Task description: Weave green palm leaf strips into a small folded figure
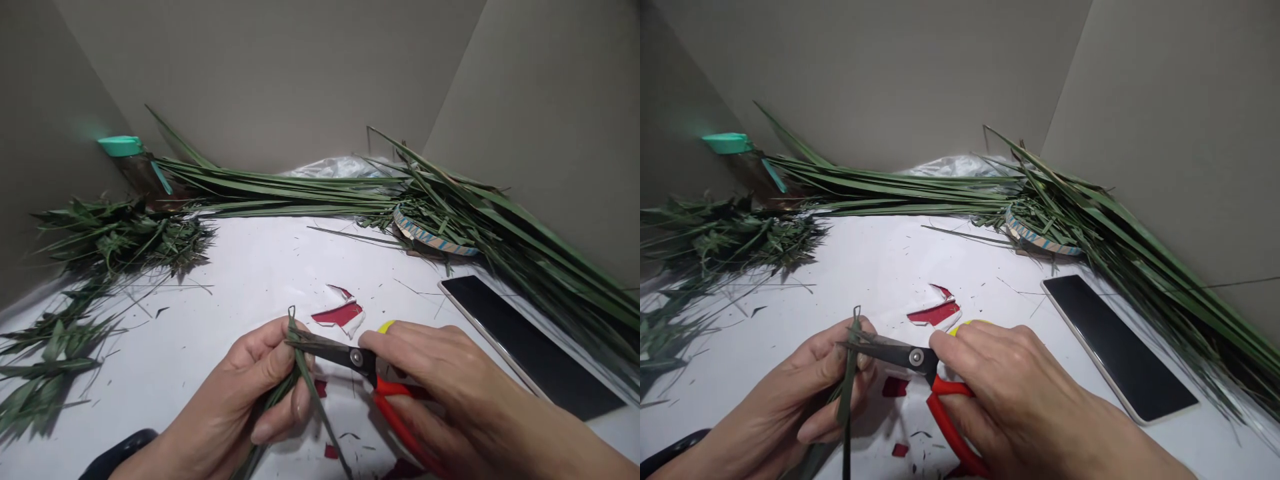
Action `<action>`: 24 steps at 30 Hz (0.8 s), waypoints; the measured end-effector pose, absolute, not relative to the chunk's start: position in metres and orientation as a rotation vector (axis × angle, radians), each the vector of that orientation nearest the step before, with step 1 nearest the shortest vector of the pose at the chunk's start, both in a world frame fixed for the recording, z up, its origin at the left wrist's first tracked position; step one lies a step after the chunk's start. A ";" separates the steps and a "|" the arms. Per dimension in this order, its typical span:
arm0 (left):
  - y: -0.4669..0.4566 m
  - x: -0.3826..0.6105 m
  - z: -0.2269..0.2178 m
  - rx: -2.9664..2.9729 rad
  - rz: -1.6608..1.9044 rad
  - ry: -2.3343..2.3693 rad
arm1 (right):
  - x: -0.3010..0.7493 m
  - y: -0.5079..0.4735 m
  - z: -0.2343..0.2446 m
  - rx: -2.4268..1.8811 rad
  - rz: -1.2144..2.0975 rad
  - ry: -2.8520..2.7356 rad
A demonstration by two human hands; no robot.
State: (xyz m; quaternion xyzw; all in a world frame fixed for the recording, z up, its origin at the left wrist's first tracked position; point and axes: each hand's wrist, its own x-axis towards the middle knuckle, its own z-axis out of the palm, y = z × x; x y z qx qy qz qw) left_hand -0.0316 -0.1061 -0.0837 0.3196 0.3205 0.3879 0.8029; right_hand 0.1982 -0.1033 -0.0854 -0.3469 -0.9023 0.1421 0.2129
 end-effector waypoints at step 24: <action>-0.105 -0.031 -0.086 0.665 0.812 0.685 | 0.199 -0.100 -0.093 -0.874 0.236 -2.584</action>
